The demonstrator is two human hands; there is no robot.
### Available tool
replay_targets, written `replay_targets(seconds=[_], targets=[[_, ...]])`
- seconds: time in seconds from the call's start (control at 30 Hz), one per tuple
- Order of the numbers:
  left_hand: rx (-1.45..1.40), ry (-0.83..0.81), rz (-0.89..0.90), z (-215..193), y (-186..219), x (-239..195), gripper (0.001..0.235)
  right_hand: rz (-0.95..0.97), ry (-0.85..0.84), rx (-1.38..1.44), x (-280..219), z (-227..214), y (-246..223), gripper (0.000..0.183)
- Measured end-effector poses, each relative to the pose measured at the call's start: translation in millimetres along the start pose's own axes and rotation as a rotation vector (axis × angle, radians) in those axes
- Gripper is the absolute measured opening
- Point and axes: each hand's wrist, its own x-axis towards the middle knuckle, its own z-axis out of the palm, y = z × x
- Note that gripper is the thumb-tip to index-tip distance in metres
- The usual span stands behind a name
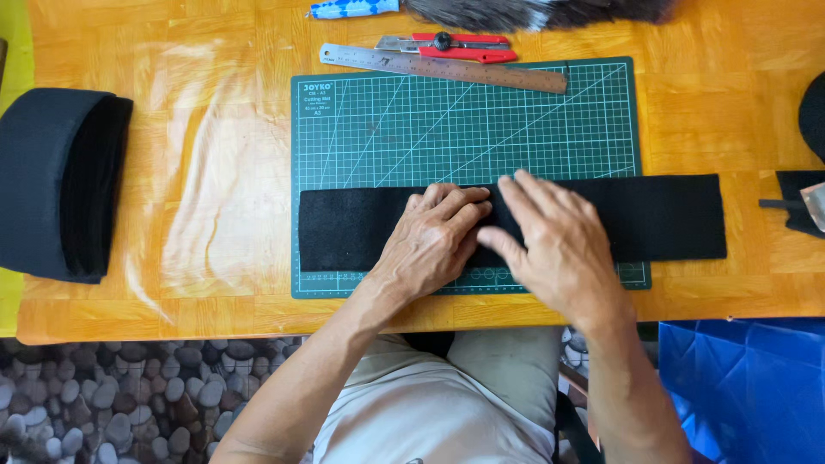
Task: The person places a metal ruler on a black fabric strip laid on a green cutting mat. They use a red utility knife to cut the fabric along the ruler's edge, making multiple passes to complete the cut.
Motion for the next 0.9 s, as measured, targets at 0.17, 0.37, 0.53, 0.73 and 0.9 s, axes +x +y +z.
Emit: replay_targets(seconds=[0.17, 0.37, 0.53, 0.73, 0.9], targets=[[-0.064, 0.057, -0.021, 1, 0, -1, 0.023, 0.002, 0.142, 0.023, 90, 24, 67, 0.039], [-0.047, 0.039, -0.016, -2, 0, -1, 0.022, -0.085, 0.086, -0.055, 145, 26, 136, 0.031], [-0.046, 0.044, -0.011, -1, -1, -1, 0.019, 0.004, -0.161, 0.016, 166, 21, 147, 0.032], [-0.039, 0.042, -0.011, -1, -1, -1, 0.023, 0.063, -0.274, 0.083, 188, 18, 152, 0.026], [-0.036, 0.037, -0.007, 2, -1, -2, 0.022, -0.051, -0.087, 0.169, 172, 19, 148, 0.011]])
